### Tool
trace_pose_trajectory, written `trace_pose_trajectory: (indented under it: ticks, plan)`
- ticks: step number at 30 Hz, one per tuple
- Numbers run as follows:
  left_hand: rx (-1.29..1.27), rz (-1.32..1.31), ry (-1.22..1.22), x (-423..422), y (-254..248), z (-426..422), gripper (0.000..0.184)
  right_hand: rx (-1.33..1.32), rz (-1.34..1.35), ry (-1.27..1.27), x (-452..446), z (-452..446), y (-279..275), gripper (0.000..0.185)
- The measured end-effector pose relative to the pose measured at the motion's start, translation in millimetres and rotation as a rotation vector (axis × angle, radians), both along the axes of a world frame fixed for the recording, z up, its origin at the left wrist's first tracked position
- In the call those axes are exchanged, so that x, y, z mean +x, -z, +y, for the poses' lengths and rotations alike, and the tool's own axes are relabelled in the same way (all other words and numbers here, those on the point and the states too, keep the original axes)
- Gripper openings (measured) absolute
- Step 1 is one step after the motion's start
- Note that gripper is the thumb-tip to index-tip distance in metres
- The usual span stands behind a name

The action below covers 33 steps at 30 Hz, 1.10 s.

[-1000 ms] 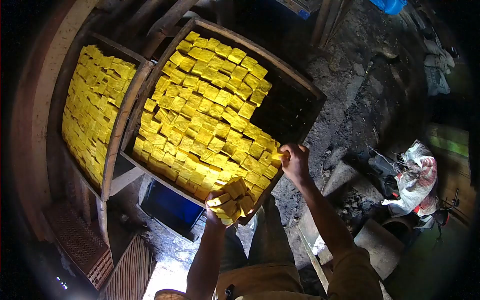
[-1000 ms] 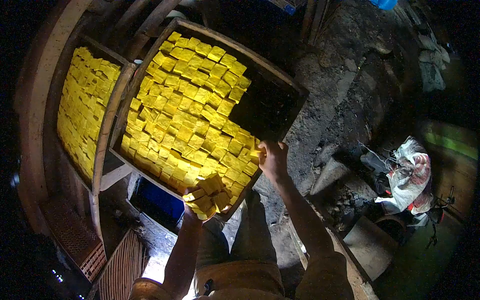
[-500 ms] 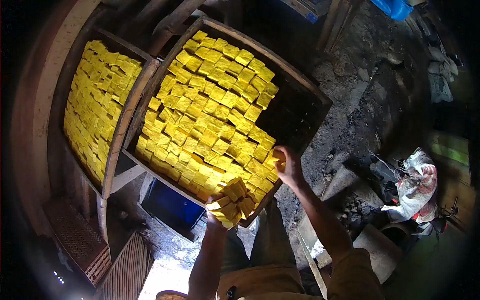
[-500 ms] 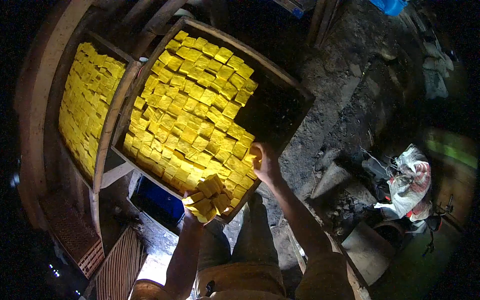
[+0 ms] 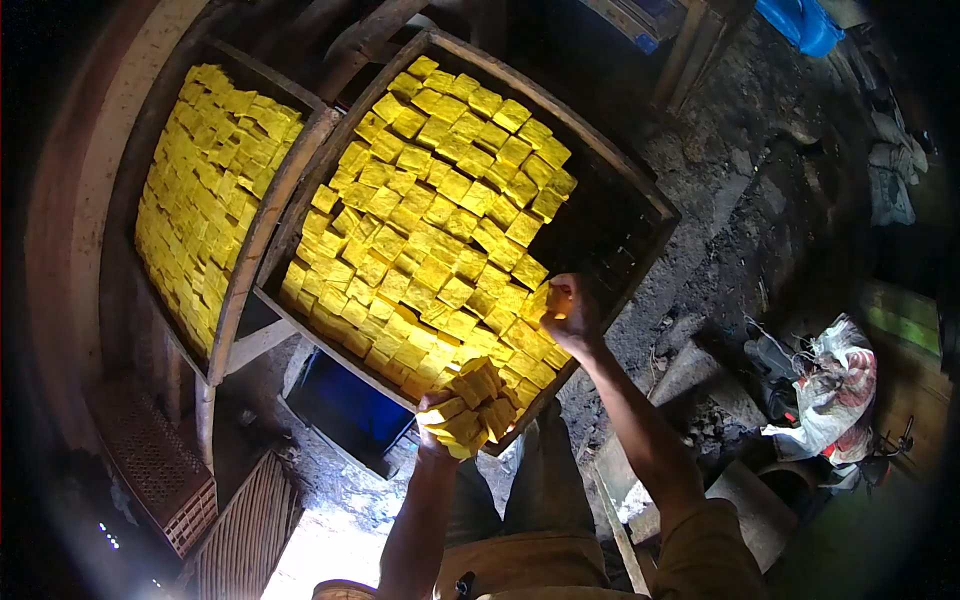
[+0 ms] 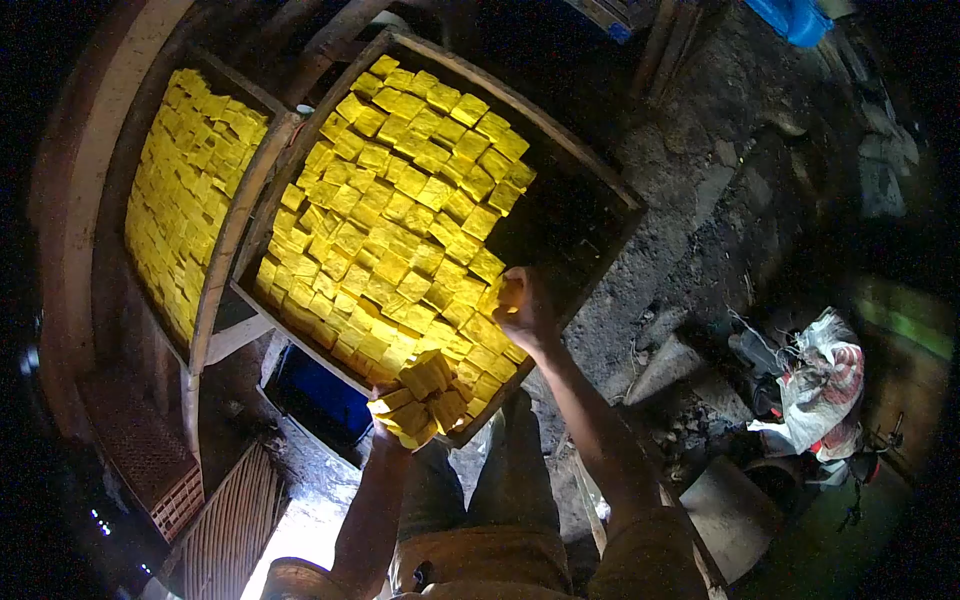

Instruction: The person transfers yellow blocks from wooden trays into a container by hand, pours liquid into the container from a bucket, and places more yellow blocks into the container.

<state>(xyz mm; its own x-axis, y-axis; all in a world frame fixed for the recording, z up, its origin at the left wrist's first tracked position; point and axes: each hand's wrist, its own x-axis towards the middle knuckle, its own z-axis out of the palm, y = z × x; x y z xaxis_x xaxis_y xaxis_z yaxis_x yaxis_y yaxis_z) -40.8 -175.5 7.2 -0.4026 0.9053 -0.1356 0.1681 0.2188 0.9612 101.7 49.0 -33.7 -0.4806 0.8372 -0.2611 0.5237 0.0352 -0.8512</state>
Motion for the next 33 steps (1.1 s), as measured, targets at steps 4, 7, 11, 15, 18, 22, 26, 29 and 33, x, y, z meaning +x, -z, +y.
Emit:
trace_pose_trajectory:
  ticks: [4,7,11,15,18,22,26,29,33]
  plan:
    - [-0.155,-0.22,-0.135,4.5,9.7,-12.5,0.032,-0.044,0.106,-0.021,-18.5,17.9,7.4,0.049]
    - [0.028,-1.373,-0.321,2.5,-5.6,-3.7,0.052,0.307,-0.191,-0.163,-32.1,14.9,35.2,0.048]
    - [0.175,-1.988,-0.381,1.1,-18.7,-17.5,0.058,0.493,-0.21,-0.184,-38.8,-11.1,41.3,0.057]
    - [0.274,-2.161,-0.357,13.8,-25.6,-41.3,0.061,0.314,-0.221,-0.268,-47.7,-3.4,17.2,0.055]
    - [0.403,-2.227,-0.343,20.1,-34.9,-71.5,0.064,-0.382,0.234,-0.171,-37.6,31.0,34.5,0.041]
    - [0.594,-2.246,-0.389,17.5,-36.7,-124.0,0.068,-0.735,0.423,-0.07,-25.2,34.8,0.3,0.049]
    - [0.545,-2.233,-0.55,12.5,-7.4,-192.8,0.066,-0.996,0.646,-0.08,-78.6,-69.5,-84.5,0.055]
    - [0.537,-2.094,-0.601,-6.2,6.3,-244.4,0.066,-1.231,0.539,-0.095,-122.3,-173.3,-72.8,0.065]
    - [0.508,-1.71,-0.826,-66.0,-22.3,-286.0,0.061,-1.148,0.211,-0.371,-196.6,-296.8,-28.9,0.052]
